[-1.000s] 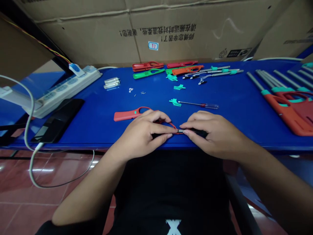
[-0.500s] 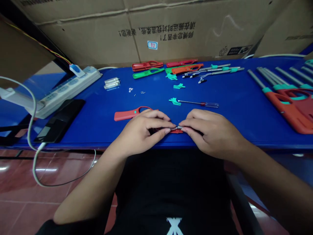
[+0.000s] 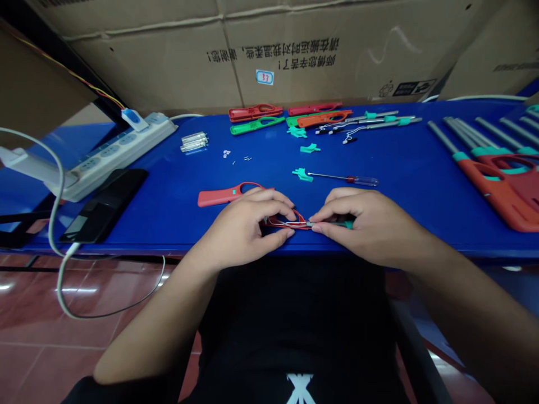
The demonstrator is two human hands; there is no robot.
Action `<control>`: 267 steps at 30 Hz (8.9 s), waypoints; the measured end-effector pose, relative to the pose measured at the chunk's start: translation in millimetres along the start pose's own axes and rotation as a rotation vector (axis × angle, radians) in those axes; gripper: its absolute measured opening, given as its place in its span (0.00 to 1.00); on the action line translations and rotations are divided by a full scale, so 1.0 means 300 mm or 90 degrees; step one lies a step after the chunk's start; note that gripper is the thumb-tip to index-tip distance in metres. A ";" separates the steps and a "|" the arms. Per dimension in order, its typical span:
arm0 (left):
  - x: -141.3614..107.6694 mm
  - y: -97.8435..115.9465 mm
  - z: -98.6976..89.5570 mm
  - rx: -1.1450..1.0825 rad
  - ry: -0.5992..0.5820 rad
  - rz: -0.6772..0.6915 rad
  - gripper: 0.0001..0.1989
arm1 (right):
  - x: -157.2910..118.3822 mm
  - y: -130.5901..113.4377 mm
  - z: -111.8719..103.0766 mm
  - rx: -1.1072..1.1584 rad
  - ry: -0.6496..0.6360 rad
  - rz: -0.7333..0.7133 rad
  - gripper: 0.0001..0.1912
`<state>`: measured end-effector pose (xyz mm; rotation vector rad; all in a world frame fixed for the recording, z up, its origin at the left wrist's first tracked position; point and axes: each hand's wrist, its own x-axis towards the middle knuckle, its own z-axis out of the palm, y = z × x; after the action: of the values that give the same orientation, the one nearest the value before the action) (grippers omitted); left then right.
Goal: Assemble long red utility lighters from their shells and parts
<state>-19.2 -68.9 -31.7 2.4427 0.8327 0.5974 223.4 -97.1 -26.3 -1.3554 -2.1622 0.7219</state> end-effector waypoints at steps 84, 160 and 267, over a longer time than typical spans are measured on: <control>-0.082 0.042 0.006 0.061 0.069 -0.004 0.09 | -0.034 -0.057 0.097 -0.178 0.045 -0.182 0.09; -0.158 -0.021 -0.080 0.106 0.088 -0.021 0.15 | -0.039 0.048 -0.014 -0.144 0.026 -0.161 0.09; -0.029 0.044 -0.040 0.143 -0.047 0.009 0.13 | -0.022 -0.005 0.062 -0.145 0.014 -0.192 0.09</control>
<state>-26.0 -80.2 -16.9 2.6560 0.8954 0.4349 212.9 -106.9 -40.1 -1.0970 -2.4162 0.3520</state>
